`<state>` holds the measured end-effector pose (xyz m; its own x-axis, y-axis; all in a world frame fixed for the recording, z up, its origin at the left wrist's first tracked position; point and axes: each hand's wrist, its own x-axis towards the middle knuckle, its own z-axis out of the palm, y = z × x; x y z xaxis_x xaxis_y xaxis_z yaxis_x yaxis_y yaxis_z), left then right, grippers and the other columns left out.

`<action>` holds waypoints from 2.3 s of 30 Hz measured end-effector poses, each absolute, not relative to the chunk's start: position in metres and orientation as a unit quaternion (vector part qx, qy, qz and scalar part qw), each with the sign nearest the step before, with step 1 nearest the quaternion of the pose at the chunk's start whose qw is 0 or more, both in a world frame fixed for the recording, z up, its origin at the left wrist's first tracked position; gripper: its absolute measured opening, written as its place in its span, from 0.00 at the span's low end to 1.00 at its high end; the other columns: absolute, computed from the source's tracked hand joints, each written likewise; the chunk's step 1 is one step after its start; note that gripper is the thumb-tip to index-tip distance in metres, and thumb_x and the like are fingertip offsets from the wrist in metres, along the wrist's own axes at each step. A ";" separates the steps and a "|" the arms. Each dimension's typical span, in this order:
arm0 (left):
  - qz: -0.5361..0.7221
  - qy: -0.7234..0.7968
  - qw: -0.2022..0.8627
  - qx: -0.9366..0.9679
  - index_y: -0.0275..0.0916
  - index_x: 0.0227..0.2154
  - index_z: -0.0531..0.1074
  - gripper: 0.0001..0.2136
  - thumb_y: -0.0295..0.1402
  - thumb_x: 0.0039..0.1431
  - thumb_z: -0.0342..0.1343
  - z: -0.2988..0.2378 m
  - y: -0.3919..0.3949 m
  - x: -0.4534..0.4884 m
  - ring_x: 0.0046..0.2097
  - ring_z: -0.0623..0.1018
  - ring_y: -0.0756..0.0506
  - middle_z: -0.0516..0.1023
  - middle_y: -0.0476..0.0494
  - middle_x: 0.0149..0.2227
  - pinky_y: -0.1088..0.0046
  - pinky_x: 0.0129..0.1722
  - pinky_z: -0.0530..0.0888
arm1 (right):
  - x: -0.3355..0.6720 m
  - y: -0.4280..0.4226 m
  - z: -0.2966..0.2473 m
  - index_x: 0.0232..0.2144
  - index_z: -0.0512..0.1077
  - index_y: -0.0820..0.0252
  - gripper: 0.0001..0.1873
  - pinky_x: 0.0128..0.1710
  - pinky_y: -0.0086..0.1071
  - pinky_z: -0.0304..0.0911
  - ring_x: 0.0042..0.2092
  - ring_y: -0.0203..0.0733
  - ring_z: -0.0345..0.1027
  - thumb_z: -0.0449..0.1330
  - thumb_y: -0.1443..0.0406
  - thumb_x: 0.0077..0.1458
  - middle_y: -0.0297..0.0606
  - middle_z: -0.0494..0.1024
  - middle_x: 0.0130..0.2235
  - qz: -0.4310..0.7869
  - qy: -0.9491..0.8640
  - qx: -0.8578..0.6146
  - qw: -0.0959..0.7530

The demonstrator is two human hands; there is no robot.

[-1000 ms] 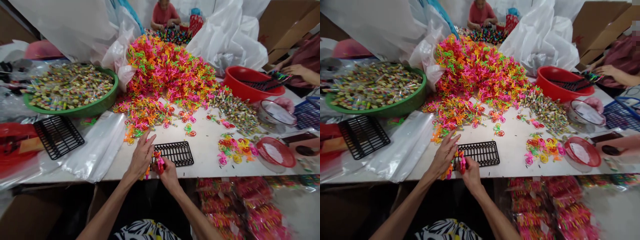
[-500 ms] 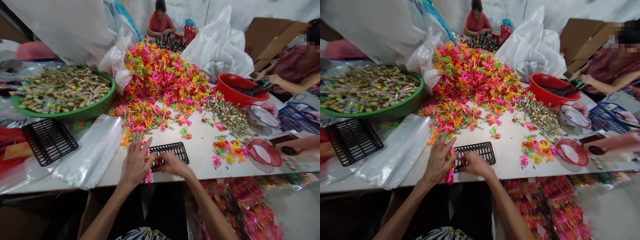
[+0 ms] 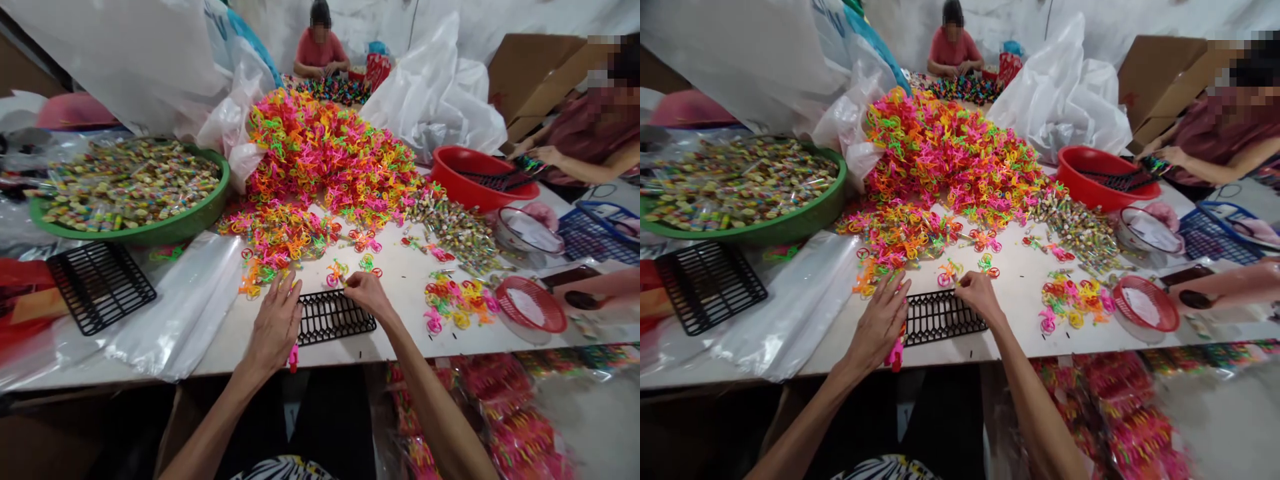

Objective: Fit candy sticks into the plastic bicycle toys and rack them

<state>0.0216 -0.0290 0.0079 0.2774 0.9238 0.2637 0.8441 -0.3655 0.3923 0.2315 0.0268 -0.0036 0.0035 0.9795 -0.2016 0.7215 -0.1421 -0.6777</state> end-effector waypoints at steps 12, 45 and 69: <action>0.232 0.554 0.108 0.792 0.36 0.57 0.55 0.21 0.29 0.61 0.38 0.003 -0.028 0.020 0.64 0.46 0.44 0.53 0.41 0.62 0.57 0.60 0.54 | 0.155 0.015 -0.042 0.21 0.62 0.60 0.01 0.23 0.23 0.55 0.24 0.31 0.57 0.53 0.69 0.40 0.27 0.64 0.21 0.502 -0.579 -0.502 0.402; 0.235 0.560 0.103 0.788 0.40 0.55 0.60 0.19 0.32 0.61 0.41 0.009 -0.029 0.014 0.63 0.48 0.42 0.58 0.44 0.60 0.52 0.58 0.56 | 0.232 0.065 -0.009 0.33 0.69 0.61 0.09 0.34 0.29 0.57 0.35 0.39 0.67 0.51 0.66 0.51 0.40 0.73 0.36 0.108 -0.686 -0.672 0.257; 0.412 0.445 0.517 0.604 0.38 0.45 0.71 0.15 0.38 0.57 0.49 0.067 -0.013 0.019 0.39 0.75 0.47 0.77 0.45 0.37 0.69 0.41 0.71 | 0.180 -0.028 0.048 0.30 0.73 0.61 0.15 0.19 0.24 0.50 0.22 0.28 0.52 0.67 0.62 0.35 0.29 0.66 0.22 0.647 -0.441 -0.438 0.442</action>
<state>0.0193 -0.0128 0.0668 0.2642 0.9637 0.0388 0.1113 -0.0704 0.9913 0.1796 -0.0279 0.0482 -0.2262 0.9579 -0.1767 -0.1856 -0.2205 -0.9576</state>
